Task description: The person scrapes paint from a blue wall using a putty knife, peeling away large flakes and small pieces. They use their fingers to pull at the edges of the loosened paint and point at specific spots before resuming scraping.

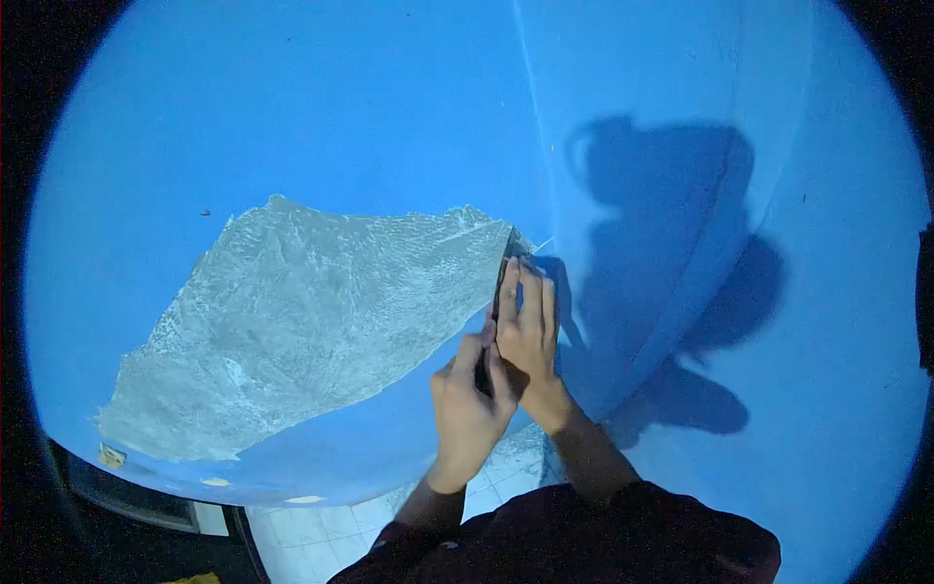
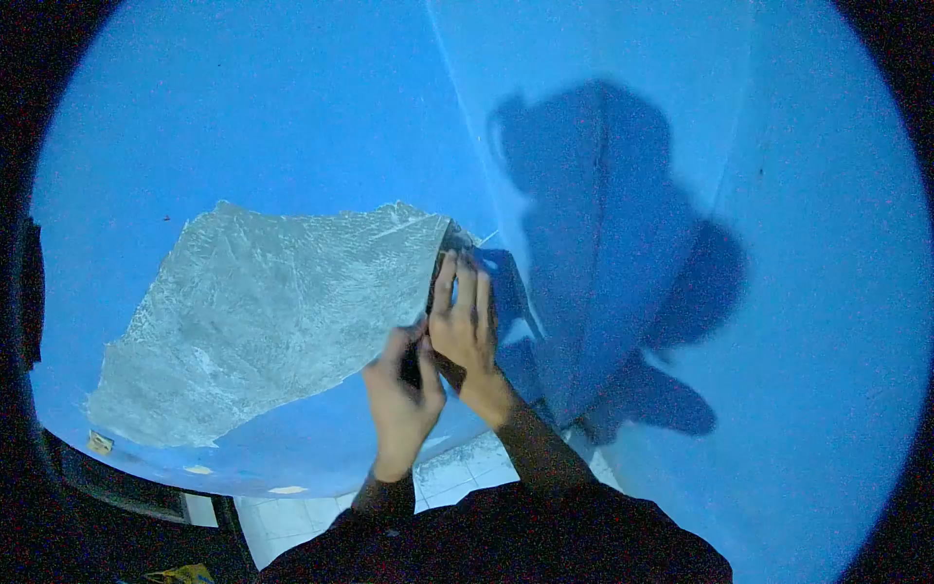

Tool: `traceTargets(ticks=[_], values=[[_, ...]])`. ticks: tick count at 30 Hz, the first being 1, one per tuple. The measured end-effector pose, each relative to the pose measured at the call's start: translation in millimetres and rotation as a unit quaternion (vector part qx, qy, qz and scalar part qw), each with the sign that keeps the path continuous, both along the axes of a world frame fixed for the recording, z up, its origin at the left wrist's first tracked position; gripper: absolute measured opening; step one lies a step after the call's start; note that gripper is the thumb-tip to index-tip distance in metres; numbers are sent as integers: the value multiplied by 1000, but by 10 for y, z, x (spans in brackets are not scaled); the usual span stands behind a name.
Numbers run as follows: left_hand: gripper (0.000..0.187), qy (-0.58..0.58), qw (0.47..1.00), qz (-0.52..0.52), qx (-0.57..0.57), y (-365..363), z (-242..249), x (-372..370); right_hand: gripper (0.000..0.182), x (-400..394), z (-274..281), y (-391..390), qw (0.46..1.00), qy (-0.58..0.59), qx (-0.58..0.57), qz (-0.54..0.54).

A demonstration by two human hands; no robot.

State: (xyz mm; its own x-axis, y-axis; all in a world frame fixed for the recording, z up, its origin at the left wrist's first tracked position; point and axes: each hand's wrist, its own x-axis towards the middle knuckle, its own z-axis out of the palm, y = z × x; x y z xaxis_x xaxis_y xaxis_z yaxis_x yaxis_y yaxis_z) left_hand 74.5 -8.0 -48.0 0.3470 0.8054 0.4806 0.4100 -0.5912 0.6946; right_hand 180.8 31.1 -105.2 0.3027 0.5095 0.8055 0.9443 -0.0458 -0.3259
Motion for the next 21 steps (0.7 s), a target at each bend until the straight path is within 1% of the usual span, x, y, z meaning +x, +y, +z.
traceTargets(ticks=[2, 3, 5, 6, 7, 8, 9, 10, 11, 13, 14, 17, 18, 19, 21], values=[[14, -66, 996, 30, 53, 19, -297, 92, 51, 64, -68, -3, 998, -43, 35, -8], [14, -72, 995, 28, 58, 44, -232, 90, 51, 74, -59, 32, 998, -49, 39, -10], [14, -65, 997, -12, 35, 59, -23, 11, 53, 21, -47, 64, 998, -39, 21, -35], [15, -45, 999, -3, 6, 33, 51, -9, 55, -17, -16, 42, 998, -45, 3, -49], [15, -45, 999, -5, 2, 9, -37, 5, 55, 6, -66, 27, 998, -44, -1, -52], [15, -61, 998, 5, 31, 25, -194, 54, 56, 61, -142, 58, 997, -57, 30, -36], [15, -77, 995, 15, 60, 22, -225, 93, 57, 90, -131, 59, 995, -69, 62, -20], [16, -75, 992, 17, 104, 41, -227, 109, 55, 95, -120, 49, 997, -51, 60, -4], [16, -75, 992, 15, 103, 72, -192, 82, 55, 87, -104, 84, 997, -52, 59, -6], [18, -6, 998, -11, 68, 84, 45, -31, 53, -15, -95, 136, 997, -19, 51, -49], [17, -4, 996, -13, 83, 103, 49, -35, 55, -48, -77, 106, 999, 35, 28, -22], [16, -27, 996, -36, 80, 232, -127, -105, 60, -100, -94, 51, 998, 56, -9, -29], [16, -17, 994, -38, 101, 264, -129, -145, 63, -133, -56, -14, 996, 84, -3, -1], [16, -17, 994, -39, 100, 324, -155, -183, 63, -185, -64, -105, 996, 84, -5, -2], [19, -25, 985, -77, 154, 465, -164, -254, 60, -290, -101, -303, 996, 75, 24, 33]])
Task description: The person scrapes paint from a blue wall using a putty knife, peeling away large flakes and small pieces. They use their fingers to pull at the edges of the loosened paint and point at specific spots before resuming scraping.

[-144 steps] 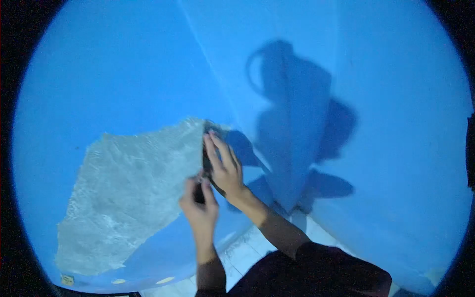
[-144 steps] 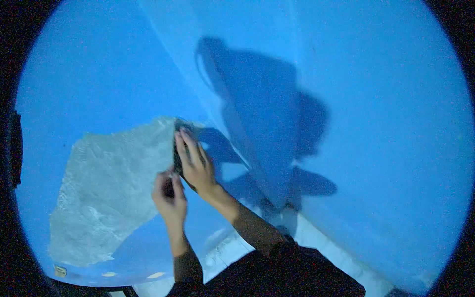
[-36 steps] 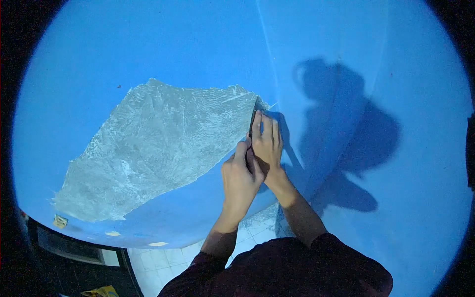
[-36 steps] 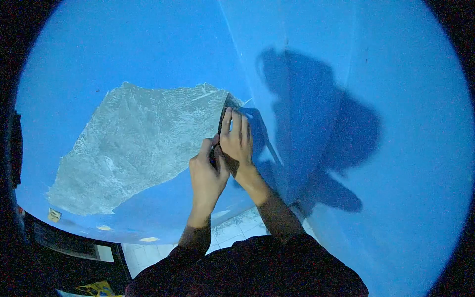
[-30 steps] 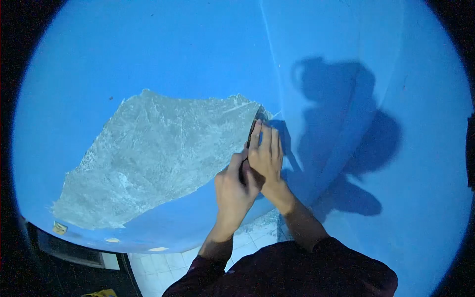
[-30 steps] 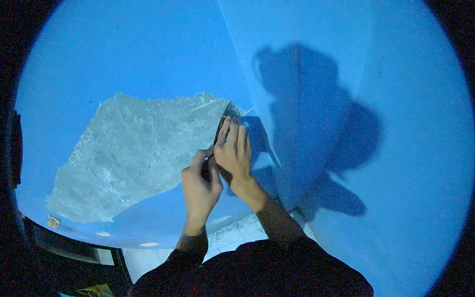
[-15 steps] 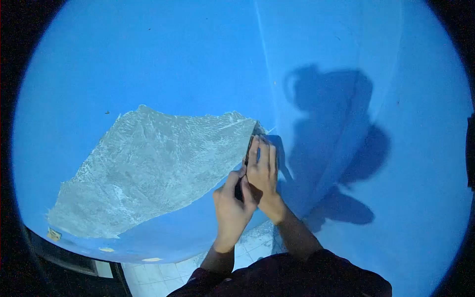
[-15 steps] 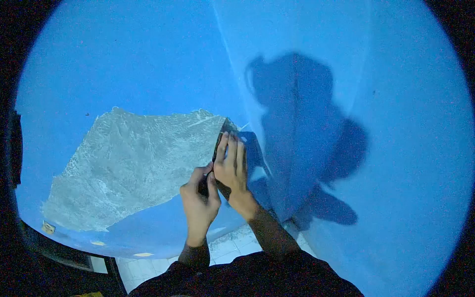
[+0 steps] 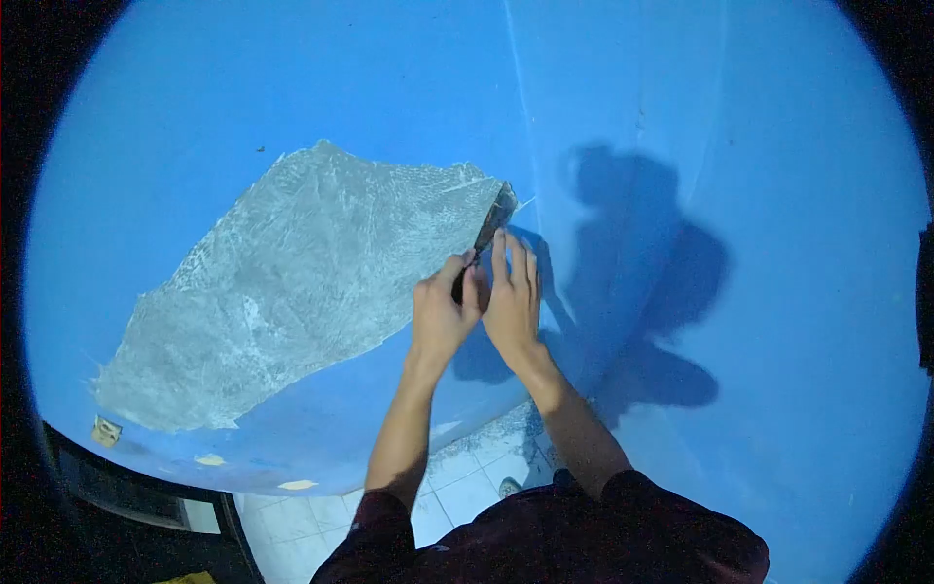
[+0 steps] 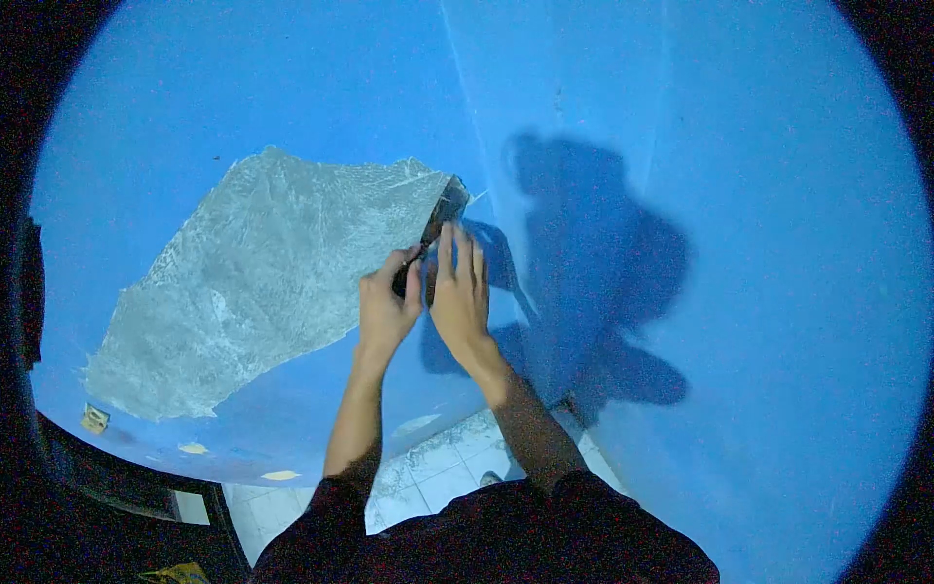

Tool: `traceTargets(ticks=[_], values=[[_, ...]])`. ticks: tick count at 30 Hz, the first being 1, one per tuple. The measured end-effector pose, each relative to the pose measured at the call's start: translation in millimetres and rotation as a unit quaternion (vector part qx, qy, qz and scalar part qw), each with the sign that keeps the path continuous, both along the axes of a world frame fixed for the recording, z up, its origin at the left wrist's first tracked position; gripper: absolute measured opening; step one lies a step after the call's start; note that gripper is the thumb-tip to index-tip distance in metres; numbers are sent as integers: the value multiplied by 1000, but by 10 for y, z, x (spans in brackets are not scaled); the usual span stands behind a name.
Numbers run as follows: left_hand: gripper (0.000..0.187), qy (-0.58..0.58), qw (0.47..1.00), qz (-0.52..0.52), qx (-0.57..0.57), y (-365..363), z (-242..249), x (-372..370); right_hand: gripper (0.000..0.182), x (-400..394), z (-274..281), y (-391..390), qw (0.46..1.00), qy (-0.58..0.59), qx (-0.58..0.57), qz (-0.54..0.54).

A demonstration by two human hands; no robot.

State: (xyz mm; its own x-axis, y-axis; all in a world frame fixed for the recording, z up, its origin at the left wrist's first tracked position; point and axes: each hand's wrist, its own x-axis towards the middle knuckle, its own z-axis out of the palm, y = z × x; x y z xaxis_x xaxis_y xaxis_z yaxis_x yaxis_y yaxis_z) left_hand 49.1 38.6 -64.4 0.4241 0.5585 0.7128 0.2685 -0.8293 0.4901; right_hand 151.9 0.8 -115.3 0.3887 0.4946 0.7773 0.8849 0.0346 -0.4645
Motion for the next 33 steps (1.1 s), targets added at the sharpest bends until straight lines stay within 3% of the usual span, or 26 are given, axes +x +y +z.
traceTargets(ticks=[5, 11, 15, 17, 20, 23, 26, 31, 33], values=[[28, 119, 991, -42, 41, 123, 145, -152, 42, -256, -525, -405, 996, -25, -69, 50], [22, 97, 993, -50, 46, 25, 142, -157, 45, -276, -834, -651, 988, -3, -140, 68], [21, 65, 998, -14, -11, -127, 113, -152, 52, -173, -592, -554, 990, 28, -128, 60], [20, 44, 998, 30, -32, -180, 98, -105, 62, -71, -382, -392, 999, 29, -35, 19], [20, 27, 999, 37, -7, -214, 24, -15, 68, 73, -38, -160, 999, 13, 11, 27], [20, 27, 998, 36, -33, -307, 43, 74, 69, 206, -69, 191, 999, -44, -27, -4], [21, 12, 999, 44, 6, -321, -1, 162, 69, 149, 3, 237, 998, 33, -42, 13], [17, 58, 997, 54, -21, -389, 129, 248, 52, 245, 51, 379, 999, 16, 34, -19], [18, 71, 996, 50, -29, -439, 222, 258, 54, 276, 98, 309, 999, 28, 35, 3]])
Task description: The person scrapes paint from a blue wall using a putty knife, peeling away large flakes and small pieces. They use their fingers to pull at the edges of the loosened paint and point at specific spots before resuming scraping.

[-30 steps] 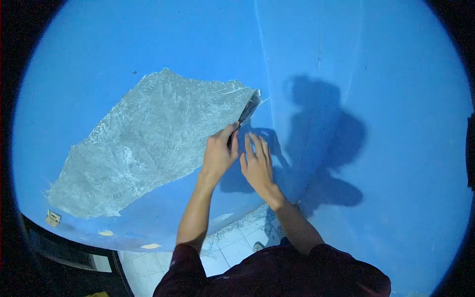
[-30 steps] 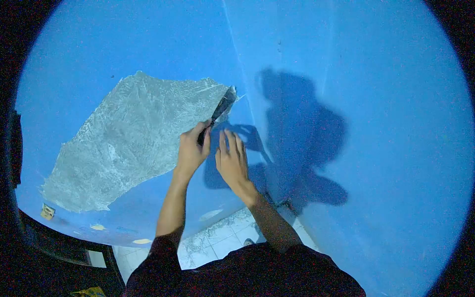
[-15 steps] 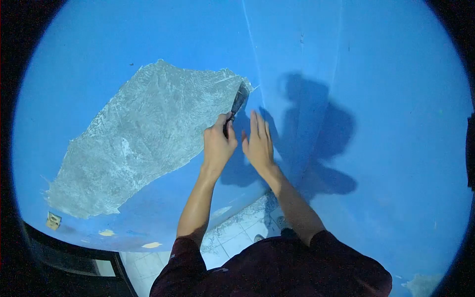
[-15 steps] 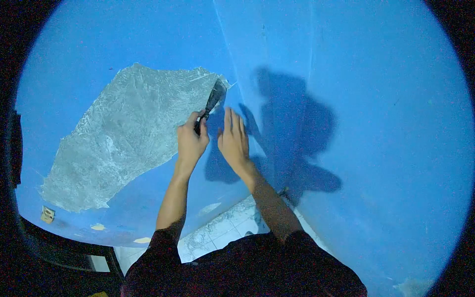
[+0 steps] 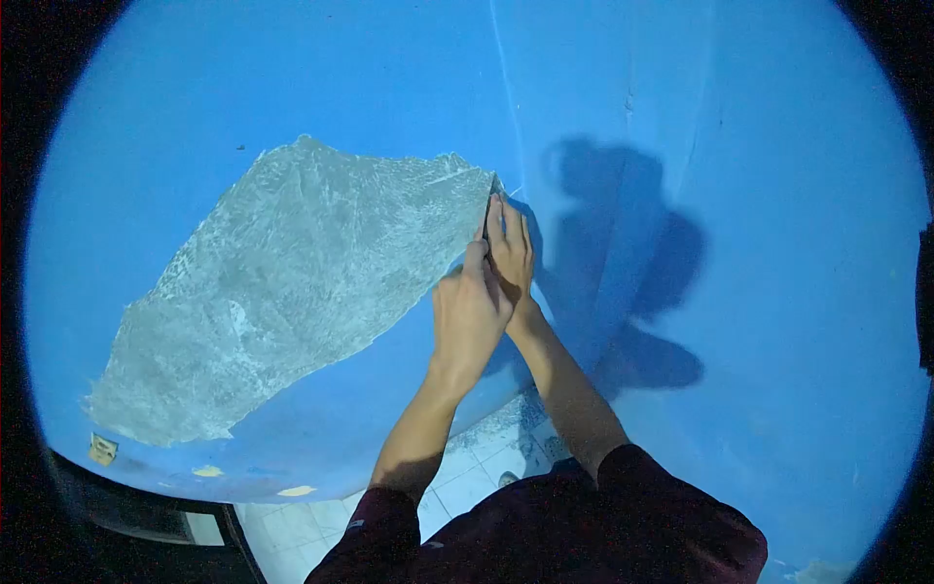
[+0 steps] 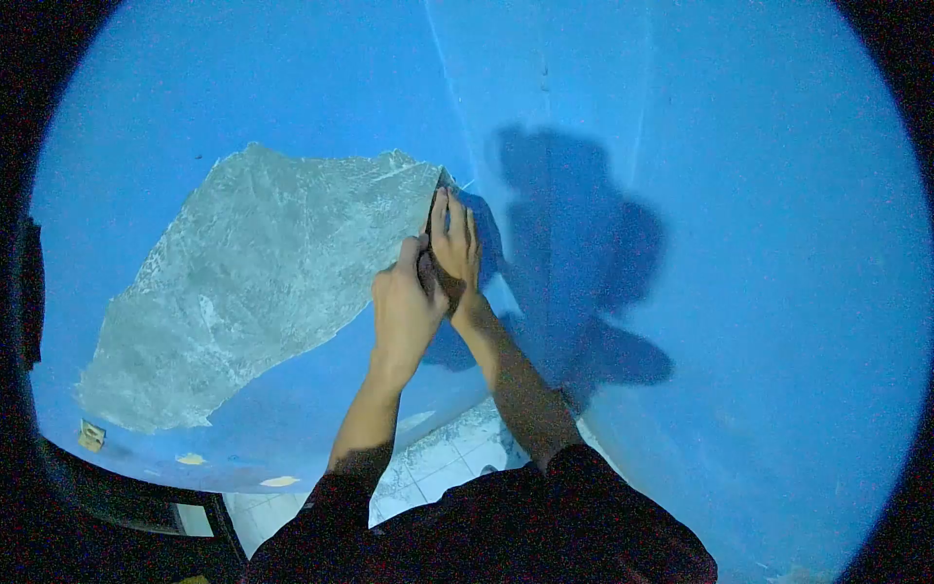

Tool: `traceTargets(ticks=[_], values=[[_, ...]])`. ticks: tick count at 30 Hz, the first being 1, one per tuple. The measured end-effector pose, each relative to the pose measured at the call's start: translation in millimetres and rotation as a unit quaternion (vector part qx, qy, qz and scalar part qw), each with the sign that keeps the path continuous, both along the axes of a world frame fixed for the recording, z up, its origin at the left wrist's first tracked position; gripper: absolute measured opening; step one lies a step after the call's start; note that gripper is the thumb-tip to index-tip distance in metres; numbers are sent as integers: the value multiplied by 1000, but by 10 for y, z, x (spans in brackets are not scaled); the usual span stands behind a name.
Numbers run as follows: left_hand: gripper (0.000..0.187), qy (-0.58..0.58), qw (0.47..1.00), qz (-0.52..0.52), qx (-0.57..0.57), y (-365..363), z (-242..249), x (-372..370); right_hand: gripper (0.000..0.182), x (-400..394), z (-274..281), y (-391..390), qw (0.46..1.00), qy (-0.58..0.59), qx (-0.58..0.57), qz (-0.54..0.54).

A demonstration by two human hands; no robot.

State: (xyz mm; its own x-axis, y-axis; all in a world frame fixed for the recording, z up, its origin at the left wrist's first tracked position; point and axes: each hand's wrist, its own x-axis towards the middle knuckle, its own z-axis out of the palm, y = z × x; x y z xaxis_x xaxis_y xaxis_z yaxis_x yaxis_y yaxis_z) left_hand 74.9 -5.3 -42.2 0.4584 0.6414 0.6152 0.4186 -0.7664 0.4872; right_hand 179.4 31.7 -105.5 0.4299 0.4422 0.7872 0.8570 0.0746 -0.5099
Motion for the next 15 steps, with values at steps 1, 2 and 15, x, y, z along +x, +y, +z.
traceTargets(ticks=[1, 2, 15], values=[[18, 11, 1000, -2, -9, -13, 7, 17, 55, 8, 8, -42, 1000, 10, 2, 25], [18, 9, 1000, -2, -6, -2, -52, 41, 56, 23, -38, -10, 1000, -10, -3, 3], [23, -42, 998, -14, -54, 113, -34, -37, 50, -4, -138, 161, 996, -56, 46, -48]])
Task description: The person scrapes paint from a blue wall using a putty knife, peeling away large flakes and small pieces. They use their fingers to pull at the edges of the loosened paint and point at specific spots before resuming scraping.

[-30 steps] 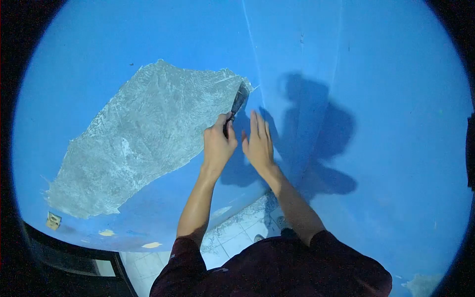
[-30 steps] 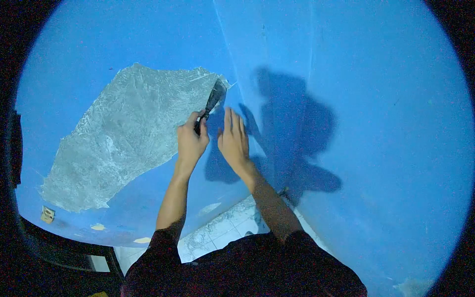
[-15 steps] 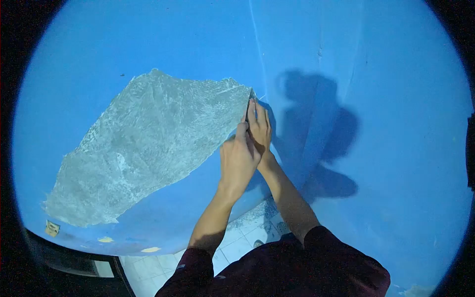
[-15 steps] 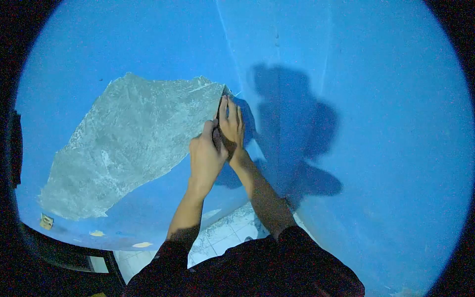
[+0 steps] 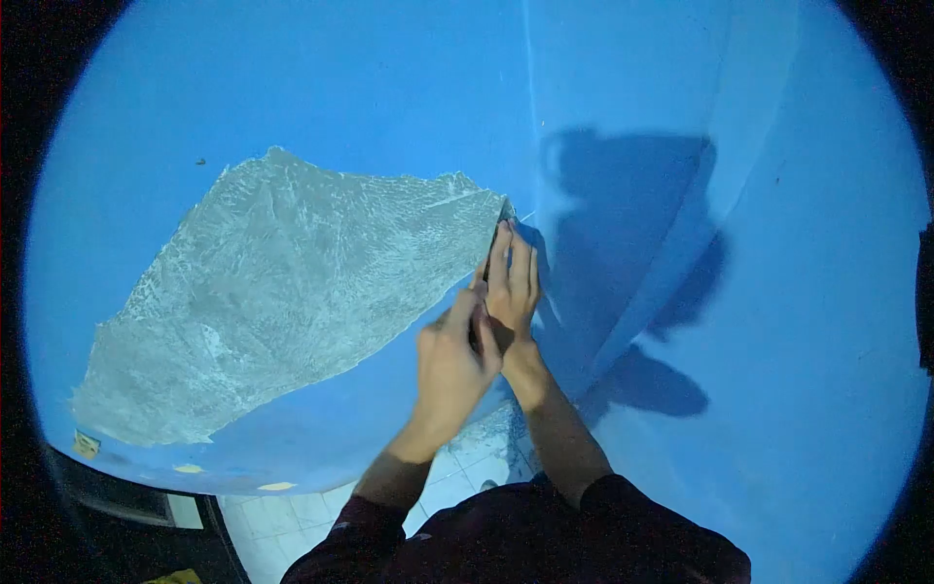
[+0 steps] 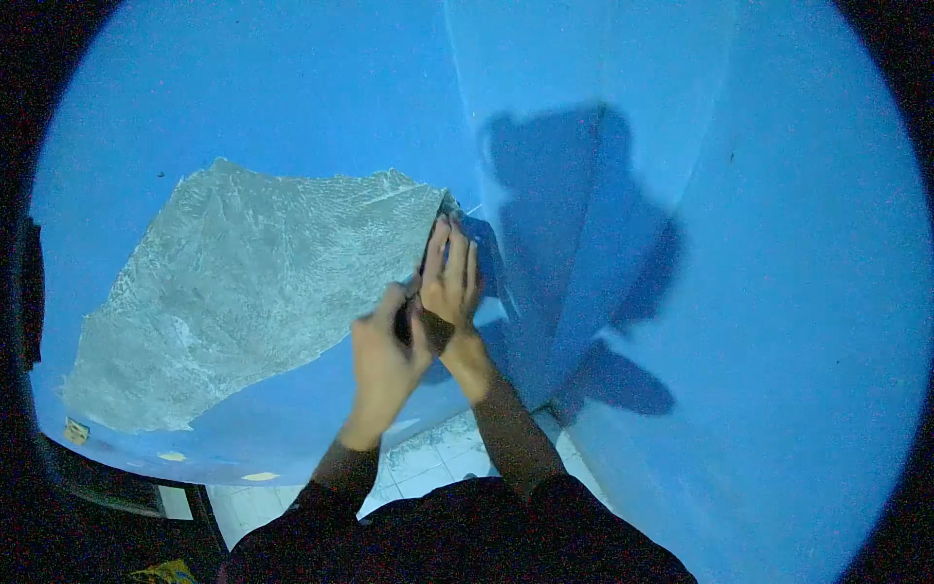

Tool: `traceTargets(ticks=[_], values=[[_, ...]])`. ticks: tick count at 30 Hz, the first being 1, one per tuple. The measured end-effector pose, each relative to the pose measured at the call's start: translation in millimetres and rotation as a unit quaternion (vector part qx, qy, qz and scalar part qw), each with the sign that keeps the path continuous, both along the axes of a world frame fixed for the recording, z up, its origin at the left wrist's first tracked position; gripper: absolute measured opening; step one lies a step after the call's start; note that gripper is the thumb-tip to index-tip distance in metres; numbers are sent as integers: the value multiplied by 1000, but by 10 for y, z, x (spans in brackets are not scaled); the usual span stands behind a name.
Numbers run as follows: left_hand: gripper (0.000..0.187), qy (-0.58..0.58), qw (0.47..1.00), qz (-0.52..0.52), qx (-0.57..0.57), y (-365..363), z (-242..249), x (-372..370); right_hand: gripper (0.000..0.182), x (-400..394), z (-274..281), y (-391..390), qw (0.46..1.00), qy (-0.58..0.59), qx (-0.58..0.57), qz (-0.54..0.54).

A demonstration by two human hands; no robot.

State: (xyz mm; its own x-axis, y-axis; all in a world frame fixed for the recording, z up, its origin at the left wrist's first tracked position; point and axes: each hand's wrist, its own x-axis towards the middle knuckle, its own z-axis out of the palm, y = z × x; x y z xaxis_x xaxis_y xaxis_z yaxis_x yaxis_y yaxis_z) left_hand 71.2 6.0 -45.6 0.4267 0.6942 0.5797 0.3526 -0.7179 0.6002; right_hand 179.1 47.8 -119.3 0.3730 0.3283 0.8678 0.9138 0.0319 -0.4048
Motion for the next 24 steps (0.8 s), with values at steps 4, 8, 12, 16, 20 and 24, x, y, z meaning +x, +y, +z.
traceTargets(ticks=[4, 8, 12, 16, 20, 24], values=[[19, 10, 1000, 15, 0, 36, -97, -35, 49, -57, 44, 25, 999, 23, -26, -26], [20, 25, 1000, 4, -7, 28, 11, -22, 51, -2, 39, 47, 999, -10, -6, -38], [21, 13, 1000, 4, 10, 42, -89, -14, 51, -58, 44, -13, 999, 44, -18, 4], [20, 12, 1000, -10, 25, 109, -28, -55, 52, -84, 77, 51, 999, 37, -9, -19], [16, 14, 998, -41, 49, 329, 100, -198, 50, -246, 150, 168, 989, 42, -73, -121], [16, 40, 996, -75, 18, 553, 164, -338, 57, -331, 260, 76, 988, 49, -94, -110]])
